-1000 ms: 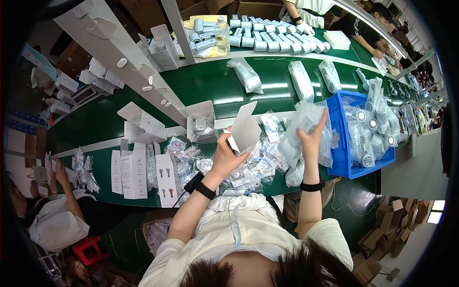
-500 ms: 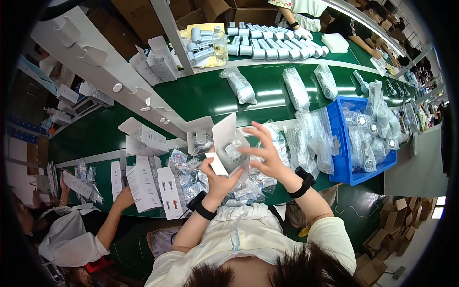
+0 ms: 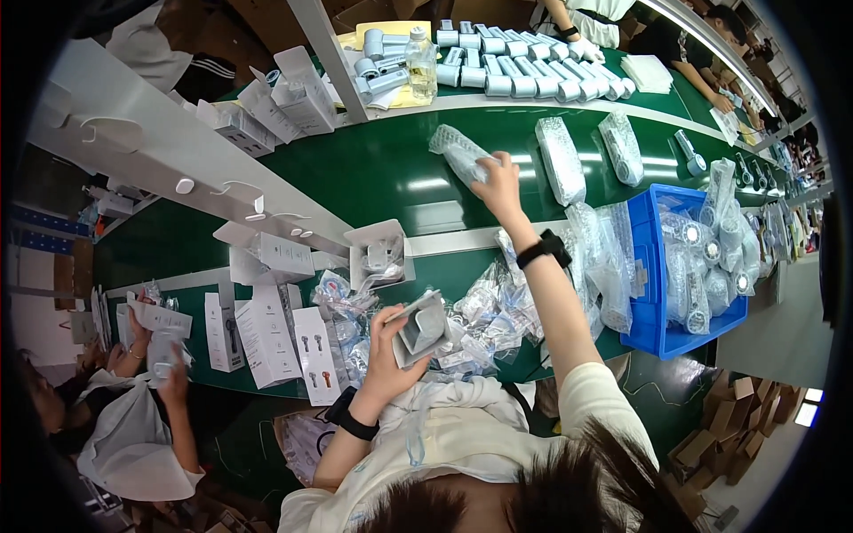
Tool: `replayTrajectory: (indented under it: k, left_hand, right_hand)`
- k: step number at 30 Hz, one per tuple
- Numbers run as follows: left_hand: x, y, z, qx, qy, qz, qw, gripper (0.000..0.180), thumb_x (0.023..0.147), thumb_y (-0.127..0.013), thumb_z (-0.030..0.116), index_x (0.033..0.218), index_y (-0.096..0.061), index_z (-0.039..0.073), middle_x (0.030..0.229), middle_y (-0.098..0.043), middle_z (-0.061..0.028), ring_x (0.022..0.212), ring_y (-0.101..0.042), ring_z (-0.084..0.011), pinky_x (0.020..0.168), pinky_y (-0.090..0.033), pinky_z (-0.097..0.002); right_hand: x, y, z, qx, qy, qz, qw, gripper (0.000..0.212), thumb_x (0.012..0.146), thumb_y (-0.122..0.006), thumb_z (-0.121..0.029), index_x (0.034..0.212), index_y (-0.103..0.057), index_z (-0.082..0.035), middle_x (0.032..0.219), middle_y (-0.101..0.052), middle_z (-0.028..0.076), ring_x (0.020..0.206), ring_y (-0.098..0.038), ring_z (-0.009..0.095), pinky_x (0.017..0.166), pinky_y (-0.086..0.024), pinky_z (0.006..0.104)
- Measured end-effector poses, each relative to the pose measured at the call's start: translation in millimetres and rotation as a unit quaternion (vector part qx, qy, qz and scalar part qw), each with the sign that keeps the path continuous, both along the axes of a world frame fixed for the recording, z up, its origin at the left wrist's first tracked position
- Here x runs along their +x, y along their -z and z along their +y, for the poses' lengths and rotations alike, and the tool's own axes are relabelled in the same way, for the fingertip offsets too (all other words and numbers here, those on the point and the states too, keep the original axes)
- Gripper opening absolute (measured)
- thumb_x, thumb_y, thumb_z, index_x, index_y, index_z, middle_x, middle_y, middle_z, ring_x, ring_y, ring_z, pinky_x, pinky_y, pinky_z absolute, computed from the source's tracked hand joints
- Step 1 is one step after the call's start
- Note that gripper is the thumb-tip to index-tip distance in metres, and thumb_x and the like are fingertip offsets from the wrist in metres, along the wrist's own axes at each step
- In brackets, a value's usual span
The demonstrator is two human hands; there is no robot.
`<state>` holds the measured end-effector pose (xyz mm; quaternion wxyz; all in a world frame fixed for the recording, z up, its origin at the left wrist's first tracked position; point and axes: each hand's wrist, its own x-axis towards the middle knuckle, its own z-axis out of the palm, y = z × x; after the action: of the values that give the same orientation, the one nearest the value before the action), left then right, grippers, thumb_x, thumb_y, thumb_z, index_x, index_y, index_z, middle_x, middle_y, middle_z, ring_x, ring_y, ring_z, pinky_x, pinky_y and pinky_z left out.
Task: The person packages items by hand, placing a small plastic bag and a bubble-wrapped component into a white box. They then close the box flaps and set the completed package onto the green conveyor belt before retrieving more items from a blue bin.
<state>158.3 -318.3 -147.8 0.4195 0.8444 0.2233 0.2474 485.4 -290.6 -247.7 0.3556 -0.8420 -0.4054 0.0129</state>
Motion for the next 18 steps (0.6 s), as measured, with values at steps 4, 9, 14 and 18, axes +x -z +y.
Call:
replayTrajectory:
  k: [4,9,14,18]
  left_hand:
    - [-3.9,-20.2,6.2,-0.023,-0.025,0.065,0.997,0.051,0.062,-0.069,0.007,0.106,-0.043,0.004,0.114,-0.04,-0.0193,0.106,-0.043,-0.0363,0.088,-0.038,-0.0407]
    - [6.4,-31.0,4.2,0.061,-0.045,0.162,0.984,0.027,0.066,-0.066,0.005,0.089,-0.053,0.0,0.112,-0.042,-0.0214,0.101,-0.048,-0.0365,0.082,-0.043,-0.0381]
    - [1.4,-30.9,13.2,0.16,-0.074,0.142,0.974,0.016,0.066,-0.066,0.004,0.079,-0.058,-0.001,0.093,-0.05,-0.019,0.071,-0.054,-0.0336,0.062,-0.044,-0.0349]
    - [5.2,-44.6,17.4,0.047,-0.104,0.175,0.978,0.01,0.068,-0.063,0.004,0.069,-0.056,-0.003,0.083,-0.052,-0.0167,0.07,-0.055,-0.0331,0.062,-0.044,-0.038]
  right_hand:
    - [-64.9,-45.1,-85.1,0.007,-0.017,0.053,0.998,0.04,0.055,-0.064,-0.009,0.093,-0.055,-0.009,0.104,-0.041,0.017,0.094,-0.043,0.036,0.083,-0.036,0.04]
    - [-134.0,-13.9,-98.1,-0.031,-0.026,0.059,0.997,0.042,0.058,-0.068,-0.014,0.098,-0.054,-0.009,0.104,-0.041,0.017,0.098,-0.042,0.035,0.084,-0.036,0.0403]
    - [-109.3,2.4,-95.1,-0.015,0.003,-0.063,0.998,0.05,0.065,-0.069,-0.022,0.11,-0.051,-0.011,0.106,-0.045,0.017,0.101,-0.042,0.035,0.084,-0.036,0.04]
    - [-60.6,-1.0,-111.9,-0.262,0.101,-0.096,0.955,0.057,0.068,-0.066,-0.015,0.121,-0.045,-0.012,0.112,-0.046,0.018,0.1,-0.045,0.034,0.083,-0.039,0.0406]
